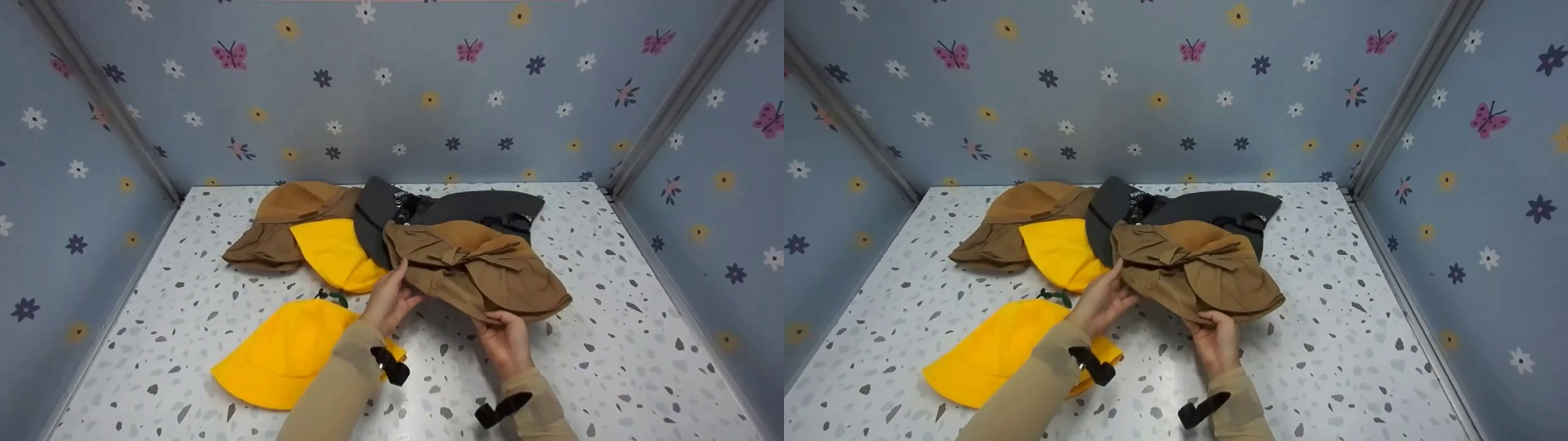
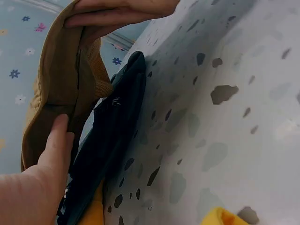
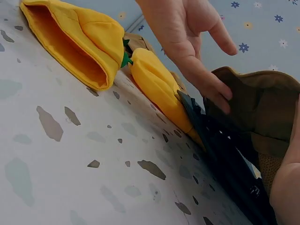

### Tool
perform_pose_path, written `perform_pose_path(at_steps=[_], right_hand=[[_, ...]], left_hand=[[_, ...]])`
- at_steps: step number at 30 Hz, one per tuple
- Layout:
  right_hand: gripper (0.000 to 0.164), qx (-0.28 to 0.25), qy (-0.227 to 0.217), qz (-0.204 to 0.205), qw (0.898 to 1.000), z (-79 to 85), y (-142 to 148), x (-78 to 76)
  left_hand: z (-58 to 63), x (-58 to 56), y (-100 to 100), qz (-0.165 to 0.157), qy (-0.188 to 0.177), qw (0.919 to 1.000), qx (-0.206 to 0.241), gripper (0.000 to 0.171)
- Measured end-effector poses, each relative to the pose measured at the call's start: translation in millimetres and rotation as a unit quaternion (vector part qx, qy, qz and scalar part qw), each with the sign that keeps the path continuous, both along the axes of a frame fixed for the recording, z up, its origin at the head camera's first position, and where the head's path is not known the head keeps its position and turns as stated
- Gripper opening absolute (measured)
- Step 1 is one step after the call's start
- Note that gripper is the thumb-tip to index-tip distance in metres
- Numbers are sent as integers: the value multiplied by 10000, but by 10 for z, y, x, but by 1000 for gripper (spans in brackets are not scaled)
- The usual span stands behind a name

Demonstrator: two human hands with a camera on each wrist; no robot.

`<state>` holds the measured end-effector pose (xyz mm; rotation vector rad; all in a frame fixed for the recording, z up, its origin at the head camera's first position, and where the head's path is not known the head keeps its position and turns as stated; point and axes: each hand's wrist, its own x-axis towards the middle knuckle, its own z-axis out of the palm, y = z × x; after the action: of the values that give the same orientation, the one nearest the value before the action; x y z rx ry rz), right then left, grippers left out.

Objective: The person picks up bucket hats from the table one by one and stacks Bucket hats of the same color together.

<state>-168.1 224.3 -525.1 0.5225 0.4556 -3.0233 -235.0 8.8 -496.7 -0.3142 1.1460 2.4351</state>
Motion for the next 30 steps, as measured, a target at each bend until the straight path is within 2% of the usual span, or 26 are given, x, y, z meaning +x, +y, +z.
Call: perform_pose_path(at_steps=[3,7,13,19,24,30], right_hand=[[43,131,1,112,9999,1,-7,-6],[52,291,-49,209,9993,5,0,-19],[49,464,-77,258,9986,20,40,-5],[43,498,-107,302,9982,45,69,-6],[45,551,-153,278,9980,59,95,-16],[41,334,-118,242,9991,57,121,-14]], left_hand=[[10,-83,-15,158,-71,9991,392,58],[15,-139,-80,189,-90,9984,527,57],[43,-197,-120,-65,-200,9978,636,62],[100,-256,-68,-368,-89,9974,615,47],[150,-252,-33,-428,12,9976,546,40],[139,-183,-22,-136,36,9989,453,41]])
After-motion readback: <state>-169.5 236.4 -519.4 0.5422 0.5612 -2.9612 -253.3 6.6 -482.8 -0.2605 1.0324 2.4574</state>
